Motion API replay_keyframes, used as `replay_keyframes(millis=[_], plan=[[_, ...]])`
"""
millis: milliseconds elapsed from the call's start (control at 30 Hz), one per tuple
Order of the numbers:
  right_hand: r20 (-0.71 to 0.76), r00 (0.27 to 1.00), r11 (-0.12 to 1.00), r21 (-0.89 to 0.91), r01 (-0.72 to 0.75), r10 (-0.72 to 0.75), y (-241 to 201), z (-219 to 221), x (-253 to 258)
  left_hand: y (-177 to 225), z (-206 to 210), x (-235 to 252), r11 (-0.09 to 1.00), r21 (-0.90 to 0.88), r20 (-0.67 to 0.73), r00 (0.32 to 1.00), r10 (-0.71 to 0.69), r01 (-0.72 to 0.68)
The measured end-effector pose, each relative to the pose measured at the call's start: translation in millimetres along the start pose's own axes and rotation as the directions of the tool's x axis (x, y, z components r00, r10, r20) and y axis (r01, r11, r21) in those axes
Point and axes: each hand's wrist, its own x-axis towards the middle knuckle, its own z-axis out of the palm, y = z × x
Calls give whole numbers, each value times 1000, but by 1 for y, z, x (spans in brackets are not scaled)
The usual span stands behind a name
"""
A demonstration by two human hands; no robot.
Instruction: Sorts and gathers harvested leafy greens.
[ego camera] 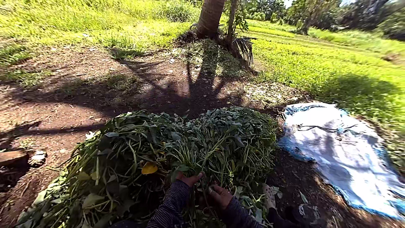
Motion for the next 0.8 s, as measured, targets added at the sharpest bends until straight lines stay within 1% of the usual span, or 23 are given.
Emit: replay_keyframes(millis=[67, 133, 200, 300, 367, 500, 567, 600, 667, 700, 733, 800], plan=[[-20, 1000, 1000, 11, 15, -15, -2, 4, 0, -5, 1, 4, 1000, -2, -12, 1000, -2, 2], [-66, 998, 993, 111, 31, -24, 4, 6, 4, -11, 2, 8, 998, -69, -33, 999, -10, 8], [-126, 991, 974, 225, -5, 34, 8, 10, 7, -14, 2, 10, 994, -107, -43, 999, -24, 19], [-256, 960, 953, 301, -35, 116, 7, 25, 5, -14, 4, 7, 996, -88, -56, 998, -35, 30], [-322, 936, 936, 351, -24, 144, 4, 33, 4, -15, 6, 7, 996, -85, -52, 998, -32, 27], [-385, 907, 921, 389, -8, 170, 3, 37, 6, -22, 6, 10, 999, -47, -11, 1000, 0, -1], [-421, 886, 911, 413, -6, 196, 6, 36, 10, -22, 8, 7, 1000, 10, -19, 1000, 11, -11], [-436, 871, 891, 454, -6, 228, 8, 34, 14, -21, 9, 5, 999, 30, -36, 999, 13, -11], [-437, 849, 847, 531, -23, 297, 11, 32, 17, -17, 10, 2, 999, 31, -69, 997, 20, -18], [-420, 853, 847, 529, -47, 309, 13, 30, 17, -17, 9, 3, 1000, 13, -79, 997, 22, -22], [-377, 877, 863, 498, -79, 298, 16, 29, 15, -16, 7, 5, 1000, -18, -79, 997, 23, -25], [-226, 943, 899, 419, -132, 244, 18, 27, 7, -17, 2, 11, 996, -78, -51, 998, 35, -39]])
